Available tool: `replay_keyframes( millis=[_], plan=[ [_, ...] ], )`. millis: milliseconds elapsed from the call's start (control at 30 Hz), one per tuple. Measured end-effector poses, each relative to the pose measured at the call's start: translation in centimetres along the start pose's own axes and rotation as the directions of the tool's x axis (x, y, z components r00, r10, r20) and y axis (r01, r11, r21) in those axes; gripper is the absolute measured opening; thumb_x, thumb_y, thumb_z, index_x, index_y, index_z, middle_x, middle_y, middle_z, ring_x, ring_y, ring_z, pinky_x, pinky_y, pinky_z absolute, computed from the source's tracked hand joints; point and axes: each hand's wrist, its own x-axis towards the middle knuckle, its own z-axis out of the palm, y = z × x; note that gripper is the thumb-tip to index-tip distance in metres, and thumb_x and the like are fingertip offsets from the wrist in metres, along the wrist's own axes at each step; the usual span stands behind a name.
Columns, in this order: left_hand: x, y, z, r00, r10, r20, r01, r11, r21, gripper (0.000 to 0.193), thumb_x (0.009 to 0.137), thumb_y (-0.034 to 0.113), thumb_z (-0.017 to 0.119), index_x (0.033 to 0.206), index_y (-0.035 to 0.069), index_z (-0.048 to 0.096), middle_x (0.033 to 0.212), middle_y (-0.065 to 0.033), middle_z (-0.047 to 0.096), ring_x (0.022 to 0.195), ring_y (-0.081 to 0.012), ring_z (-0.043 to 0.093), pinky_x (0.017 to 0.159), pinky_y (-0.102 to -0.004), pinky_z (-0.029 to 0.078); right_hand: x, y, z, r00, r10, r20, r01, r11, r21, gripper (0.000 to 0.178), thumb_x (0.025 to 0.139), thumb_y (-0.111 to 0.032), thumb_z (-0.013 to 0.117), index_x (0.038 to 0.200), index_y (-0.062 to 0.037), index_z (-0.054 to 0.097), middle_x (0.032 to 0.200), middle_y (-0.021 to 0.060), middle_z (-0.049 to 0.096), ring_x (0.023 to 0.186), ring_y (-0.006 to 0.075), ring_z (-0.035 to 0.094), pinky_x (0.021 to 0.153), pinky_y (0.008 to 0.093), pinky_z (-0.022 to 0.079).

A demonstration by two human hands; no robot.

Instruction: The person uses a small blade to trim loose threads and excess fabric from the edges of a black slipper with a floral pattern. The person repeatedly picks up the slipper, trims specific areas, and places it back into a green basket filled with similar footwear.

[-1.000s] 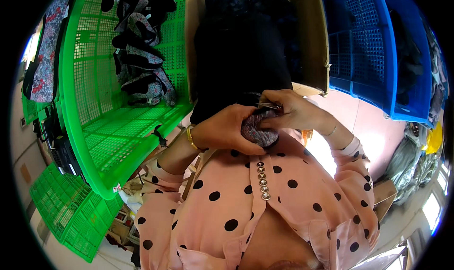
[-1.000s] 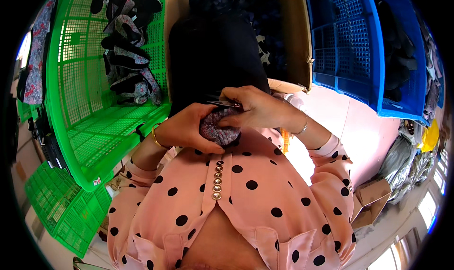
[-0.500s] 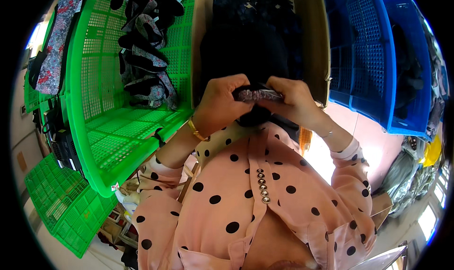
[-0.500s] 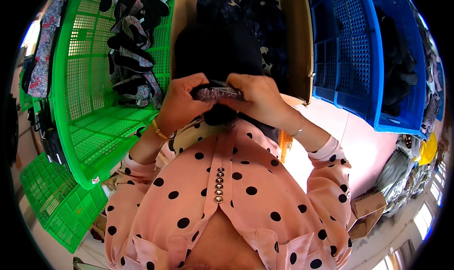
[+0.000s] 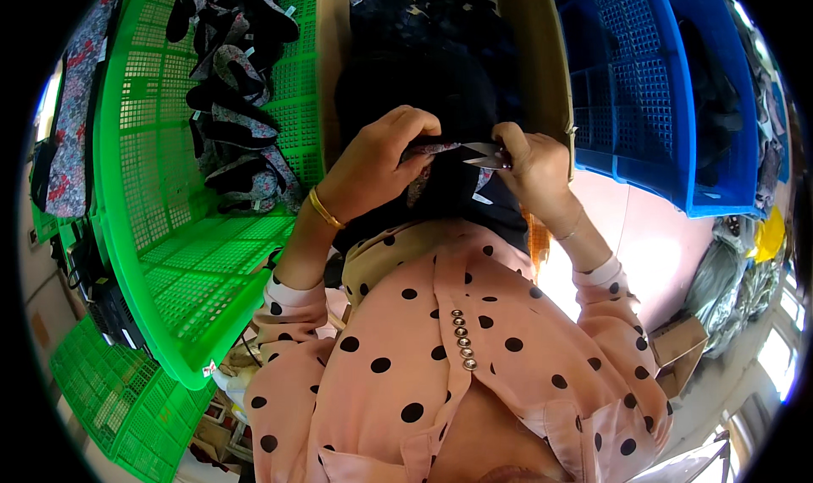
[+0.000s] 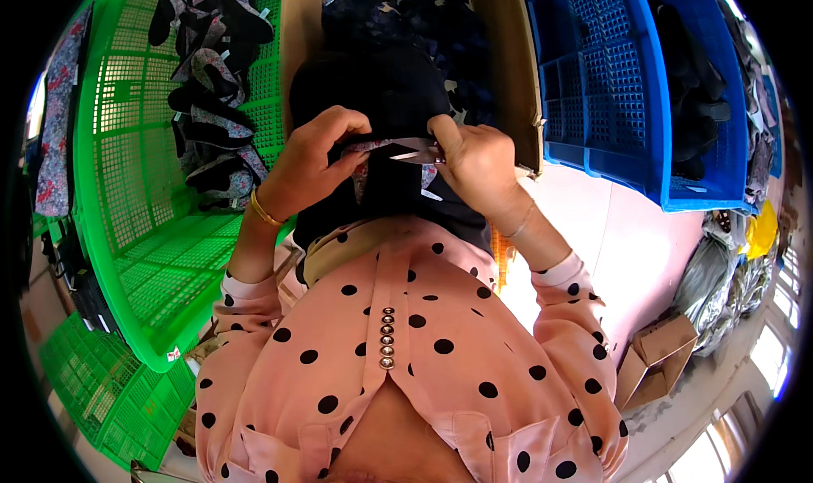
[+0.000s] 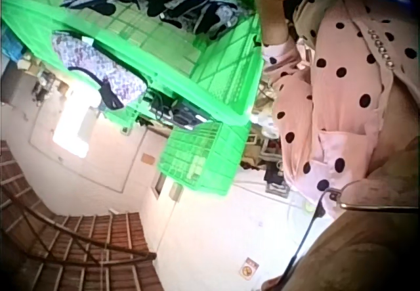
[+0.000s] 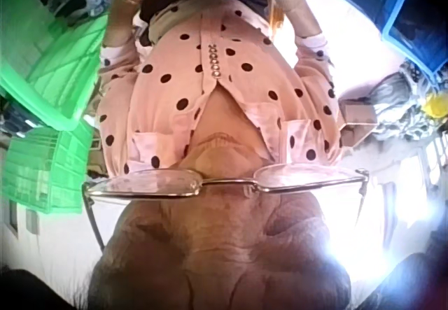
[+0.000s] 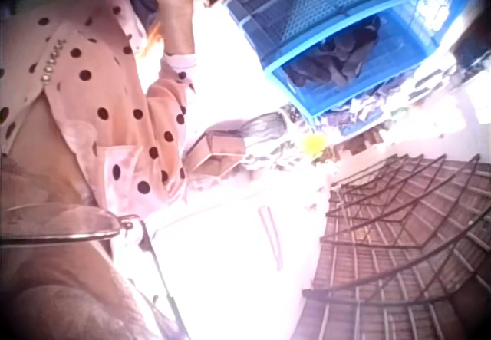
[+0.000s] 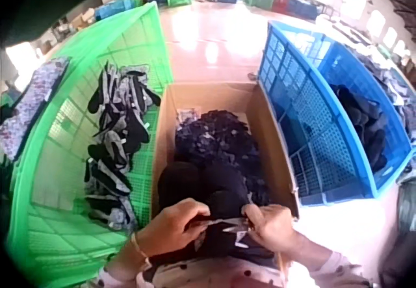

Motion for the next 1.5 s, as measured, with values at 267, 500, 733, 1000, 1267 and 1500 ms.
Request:
replay_keyframes(
  millis=[267,500,733,1000,1267,1500],
  plan=[
    [-0.2,-3.8,3.3,0.941,0.093,-0.326,0.125,0.799,0.589,0.026,0.064,-0.008,0.067,0.079,0.008,0.052,0.077,-0.0088,0.051,0.074,-0.0271,0.056,0.061,-0.0362,0.049,-0.8,-1.0,4.5,0.939,0.343,-0.025,-0.322,0.903,0.283,0.041,0.077,-0.017,0.074,0.11,-0.0072,0.052,0.07,0.0103,0.062,0.061,0.0278,0.063,0.057,0.0341,0.049],
    [-0.7,-2.7,0.1,0.993,0.035,-0.111,-0.001,0.957,0.291,0.03,0.07,0.0,0.073,0.097,0.008,0.063,0.092,-0.0078,0.062,0.091,-0.0267,0.059,0.078,-0.0346,0.048,-3.3,2.1,1.9,0.876,0.462,0.138,-0.478,0.793,0.378,0.035,0.095,-0.039,0.058,0.1,-0.0042,0.056,0.068,0.0144,0.061,0.062,0.0308,0.063,0.056,0.0345,0.048],
    [0.5,-2.9,2.1,0.934,0.3,-0.196,-0.18,0.866,0.466,0.034,0.069,0.012,0.081,0.101,0.012,0.069,0.098,-0.0044,0.065,0.091,-0.0252,0.058,0.078,-0.0342,0.048,-3.0,1.4,1.4,0.897,0.407,0.17,-0.439,0.866,0.241,0.038,0.091,-0.043,0.062,0.087,-0.005,0.058,0.063,0.0128,0.06,0.055,0.0306,0.062,0.051,0.0351,0.047],
    [2.6,-2.3,1.8,0.97,0.219,-0.101,-0.179,0.933,0.312,0.016,0.072,0.008,0.079,0.086,0.007,0.071,0.085,-0.0032,0.065,0.079,-0.0209,0.059,0.069,-0.03,0.05,-2.0,1.1,1.2,0.954,0.28,0.107,-0.292,0.948,0.125,0.042,0.09,-0.046,0.061,0.083,-0.0051,0.059,0.055,0.0091,0.057,0.046,0.0207,0.058,0.046,0.027,0.044],
    [2.3,-5.6,2.2,0.994,-0.017,-0.106,0.008,0.996,-0.086,0.012,0.08,0.006,0.075,0.09,0.002,0.069,0.087,-0.0022,0.067,0.077,-0.013,0.058,0.066,-0.0239,0.047,-0.7,1.0,1.4,0.953,0.279,0.114,-0.291,0.952,0.1,0.045,0.089,-0.049,0.061,0.078,-0.0057,0.057,0.056,0.0114,0.057,0.05,0.0282,0.059,0.047,0.0337,0.045],
    [2.7,-3.0,1.5,0.979,0.201,-0.036,-0.183,0.943,0.277,0.023,0.075,0.01,0.078,0.096,0.008,0.07,0.092,-0.001,0.065,0.088,-0.0178,0.056,0.078,-0.03,0.048,-2.9,1.9,1.7,0.907,0.382,0.178,-0.412,0.893,0.182,0.04,0.091,-0.044,0.062,0.088,-0.0041,0.062,0.056,0.0099,0.059,0.046,0.0192,0.059,0.047,0.026,0.045]
  ],
)
